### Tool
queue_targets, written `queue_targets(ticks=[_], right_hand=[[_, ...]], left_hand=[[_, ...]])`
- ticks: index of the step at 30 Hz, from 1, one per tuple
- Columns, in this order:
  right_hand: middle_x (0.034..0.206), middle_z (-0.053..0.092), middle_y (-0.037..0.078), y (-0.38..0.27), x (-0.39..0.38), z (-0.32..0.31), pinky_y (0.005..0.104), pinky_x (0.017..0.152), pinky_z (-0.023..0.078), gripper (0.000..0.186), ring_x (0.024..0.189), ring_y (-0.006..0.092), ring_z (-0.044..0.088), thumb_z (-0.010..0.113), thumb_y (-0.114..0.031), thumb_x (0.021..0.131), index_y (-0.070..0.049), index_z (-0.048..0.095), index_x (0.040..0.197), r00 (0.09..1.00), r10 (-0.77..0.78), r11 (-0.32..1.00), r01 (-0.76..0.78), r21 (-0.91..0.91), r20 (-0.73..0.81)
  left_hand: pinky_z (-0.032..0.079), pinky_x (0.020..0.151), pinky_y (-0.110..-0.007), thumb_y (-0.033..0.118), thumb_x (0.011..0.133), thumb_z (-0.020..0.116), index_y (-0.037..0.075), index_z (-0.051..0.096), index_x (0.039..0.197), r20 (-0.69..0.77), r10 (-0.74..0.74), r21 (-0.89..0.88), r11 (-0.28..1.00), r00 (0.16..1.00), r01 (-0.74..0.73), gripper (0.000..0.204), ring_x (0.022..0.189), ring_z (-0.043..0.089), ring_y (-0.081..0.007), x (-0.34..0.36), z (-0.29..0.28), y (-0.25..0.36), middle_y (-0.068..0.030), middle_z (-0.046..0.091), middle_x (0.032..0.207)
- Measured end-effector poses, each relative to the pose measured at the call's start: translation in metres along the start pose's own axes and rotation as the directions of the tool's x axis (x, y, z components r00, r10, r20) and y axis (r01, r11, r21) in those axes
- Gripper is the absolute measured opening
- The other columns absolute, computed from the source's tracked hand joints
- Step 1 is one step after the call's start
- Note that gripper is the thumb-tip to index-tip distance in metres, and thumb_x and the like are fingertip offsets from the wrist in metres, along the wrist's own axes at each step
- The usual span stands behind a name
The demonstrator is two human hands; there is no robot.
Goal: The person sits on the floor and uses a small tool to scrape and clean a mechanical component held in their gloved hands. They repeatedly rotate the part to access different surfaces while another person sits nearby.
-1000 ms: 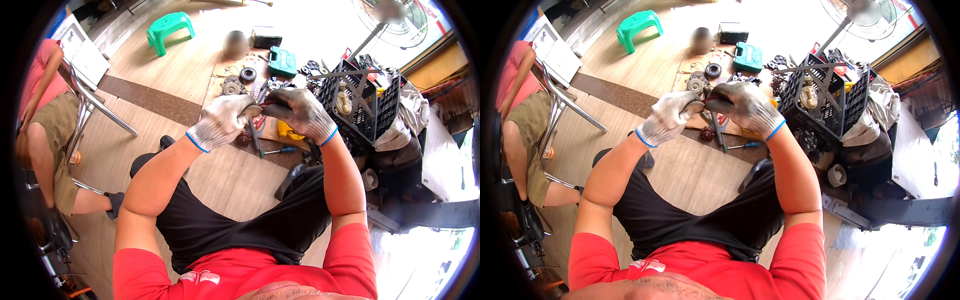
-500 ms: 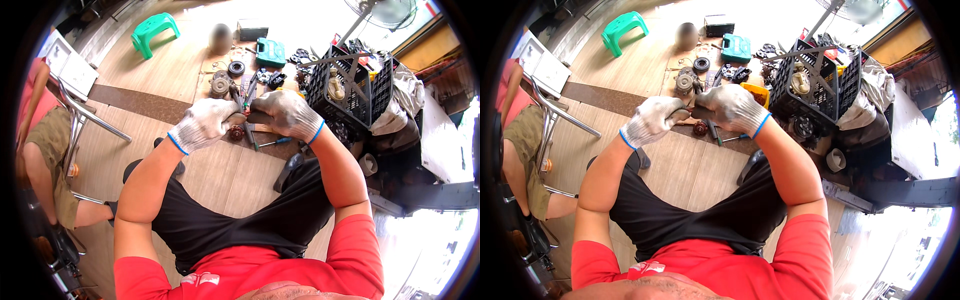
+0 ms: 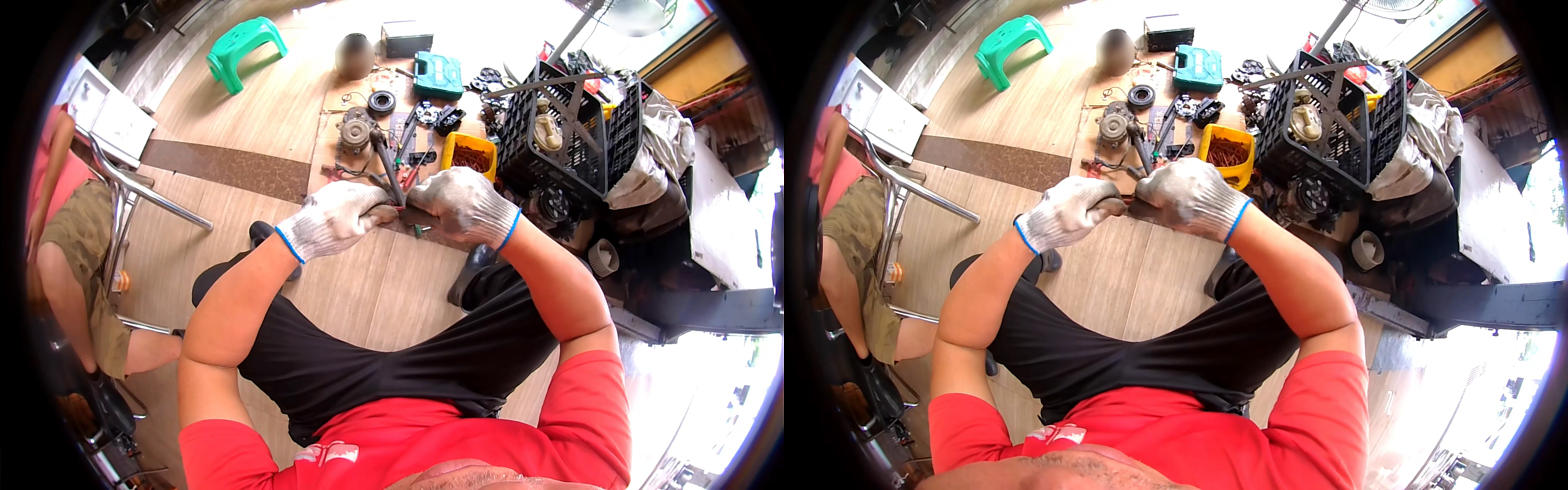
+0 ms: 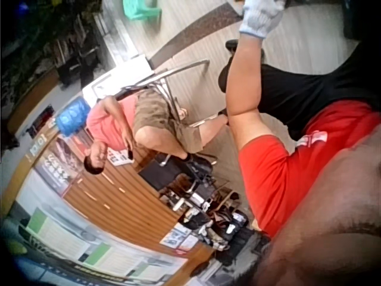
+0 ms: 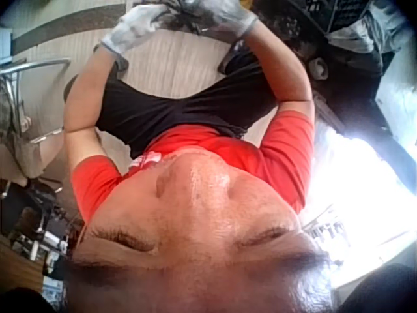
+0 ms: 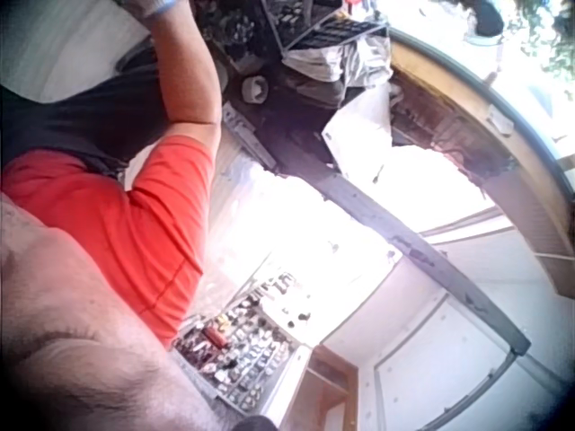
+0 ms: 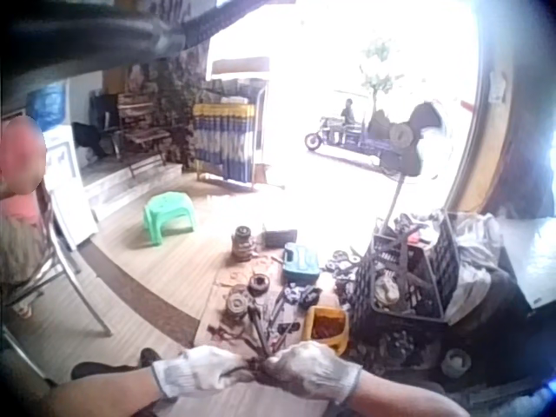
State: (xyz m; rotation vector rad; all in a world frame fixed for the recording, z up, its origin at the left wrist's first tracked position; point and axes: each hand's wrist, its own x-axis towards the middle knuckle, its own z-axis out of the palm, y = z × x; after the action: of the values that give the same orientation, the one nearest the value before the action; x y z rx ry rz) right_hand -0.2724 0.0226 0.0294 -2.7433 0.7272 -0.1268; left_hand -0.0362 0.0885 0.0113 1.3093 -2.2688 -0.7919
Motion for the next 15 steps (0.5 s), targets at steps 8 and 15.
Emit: queue_targets(ticks=[8,15], right_hand=[[0.082,0.068,0.015,0.002,-0.001,-0.007,0.0482,0.074,0.056,0.028,0.084,0.037,0.071,0.071,-0.037,0.089,-0.01,0.069,0.097,0.995,0.058,0.989,-0.046,-0.142,0.077],[0.084,0.07,0.014,0.011,0.001,-0.01,0.0461,0.075,0.056,0.026,0.086,0.0357,0.072,0.065,-0.035,0.095,-0.01,0.069,0.098,0.997,0.075,0.992,-0.073,-0.101,0.025]], left_hand=[[0.056,0.077,-0.036,0.03,0.105,0.051,0.0,0.071,0.105,0.352,-0.205,-0.143,0.953,0.913,0.269,0.035,0.079,0.07,-0.0219,0.002,-0.011,-0.008,-0.0129,0.071,0.087],[0.056,0.078,-0.036,0.028,0.106,0.05,0.0,0.07,0.103,0.202,-0.185,-0.138,0.967,0.962,0.215,0.035,0.081,0.071,-0.0233,-0.002,-0.006,-0.011,-0.0136,0.071,0.088]])
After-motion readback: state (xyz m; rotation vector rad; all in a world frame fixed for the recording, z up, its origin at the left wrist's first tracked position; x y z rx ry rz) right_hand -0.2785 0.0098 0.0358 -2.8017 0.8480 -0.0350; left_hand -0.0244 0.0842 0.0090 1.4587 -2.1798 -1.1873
